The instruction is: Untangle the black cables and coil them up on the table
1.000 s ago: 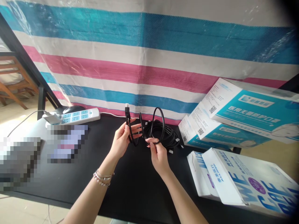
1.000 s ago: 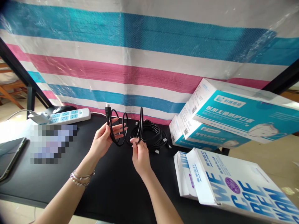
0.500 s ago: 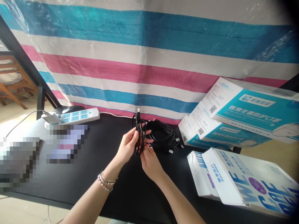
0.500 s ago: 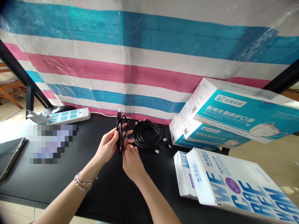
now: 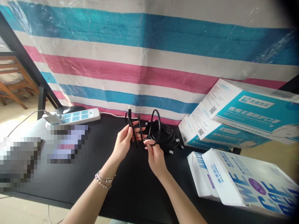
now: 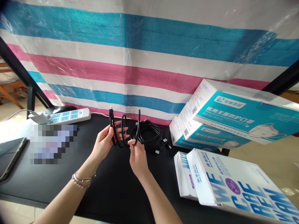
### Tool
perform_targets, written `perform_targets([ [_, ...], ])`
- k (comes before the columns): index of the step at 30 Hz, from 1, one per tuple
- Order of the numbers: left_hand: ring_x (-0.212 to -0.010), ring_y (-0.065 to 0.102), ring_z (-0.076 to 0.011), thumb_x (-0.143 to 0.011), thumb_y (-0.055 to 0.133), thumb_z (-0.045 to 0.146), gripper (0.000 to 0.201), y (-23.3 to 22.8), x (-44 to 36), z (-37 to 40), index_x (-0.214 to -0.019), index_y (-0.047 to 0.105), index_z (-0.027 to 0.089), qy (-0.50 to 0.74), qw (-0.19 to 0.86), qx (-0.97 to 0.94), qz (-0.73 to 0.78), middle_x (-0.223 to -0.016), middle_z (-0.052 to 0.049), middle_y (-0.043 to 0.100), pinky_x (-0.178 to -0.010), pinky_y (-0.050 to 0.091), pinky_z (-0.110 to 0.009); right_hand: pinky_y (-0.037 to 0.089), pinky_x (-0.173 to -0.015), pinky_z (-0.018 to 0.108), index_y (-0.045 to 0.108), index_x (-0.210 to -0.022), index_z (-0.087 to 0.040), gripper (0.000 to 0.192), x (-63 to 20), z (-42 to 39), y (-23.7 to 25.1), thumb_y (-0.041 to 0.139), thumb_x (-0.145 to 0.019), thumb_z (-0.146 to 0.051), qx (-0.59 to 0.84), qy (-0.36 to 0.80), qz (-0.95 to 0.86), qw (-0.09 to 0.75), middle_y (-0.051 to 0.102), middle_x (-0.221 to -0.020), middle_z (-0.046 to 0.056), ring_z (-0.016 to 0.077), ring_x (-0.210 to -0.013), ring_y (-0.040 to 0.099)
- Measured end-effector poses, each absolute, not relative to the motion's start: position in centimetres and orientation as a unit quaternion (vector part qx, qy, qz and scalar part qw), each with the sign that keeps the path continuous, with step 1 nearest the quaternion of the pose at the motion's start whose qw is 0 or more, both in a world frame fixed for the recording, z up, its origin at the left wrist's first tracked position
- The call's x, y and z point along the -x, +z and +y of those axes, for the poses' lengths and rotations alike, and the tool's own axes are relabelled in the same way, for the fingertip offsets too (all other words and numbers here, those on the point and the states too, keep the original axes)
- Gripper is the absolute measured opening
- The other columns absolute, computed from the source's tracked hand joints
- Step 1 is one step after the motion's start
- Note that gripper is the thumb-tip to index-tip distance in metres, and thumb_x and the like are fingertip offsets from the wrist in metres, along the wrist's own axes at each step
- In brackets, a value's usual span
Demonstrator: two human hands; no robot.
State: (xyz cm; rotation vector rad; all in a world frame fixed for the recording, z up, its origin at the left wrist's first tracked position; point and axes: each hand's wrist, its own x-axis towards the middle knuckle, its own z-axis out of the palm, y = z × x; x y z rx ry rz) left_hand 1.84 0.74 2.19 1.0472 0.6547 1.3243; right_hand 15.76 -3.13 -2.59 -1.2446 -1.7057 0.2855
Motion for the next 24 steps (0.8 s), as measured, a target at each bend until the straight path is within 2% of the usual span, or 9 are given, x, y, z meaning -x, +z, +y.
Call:
perform_targets([
  [11,-0.085,0.066,-0.0214,-0.085,0.048,0.042,0.046,1.69,-1.03,1.30,-0.122,0.051,0.015,0.594,0.559,-0.510,0.274,-0.091,-0.010,0.070,-0.073,0.050,-0.031,0.049,-0.077,0.037,0.052,-0.095,-0.020,0.019,-16.06,-3.10,-2.66,0.034,-0.090,-0.016,0.492,0.088,-0.669,0.550,0.062,-0.093,0.008,0.0197,-0.089,0.060],
  [20,-0.090,0.065,-0.0236,-0.082,0.053,0.040,0.044,2.31,-0.88,1.05,-0.116,0.057,0.012,0.594,0.603,-0.480,0.230,-0.085,-0.011,0.071,-0.082,0.048,-0.035,0.048,-0.079,0.037,0.051,-0.096,-0.020,0.019,-16.08,-3.18,-2.97,0.034,-0.090,-0.015,0.483,0.108,-0.679,0.542,0.061,-0.098,0.008,0.0189,-0.091,0.059],
  [24,-0.093,0.064,-0.0256,-0.081,0.055,0.042,0.049,2.38,-1.12,0.87,-0.120,0.054,0.013,0.575,0.636,-0.462,0.227,-0.090,-0.013,0.070,-0.082,0.049,-0.038,0.048,-0.078,0.036,0.050,-0.096,-0.021,0.020,-15.73,-3.42,-2.61,0.034,-0.090,-0.012,0.470,0.101,-0.698,0.531,0.062,-0.096,0.008,0.0183,-0.090,0.059],
])
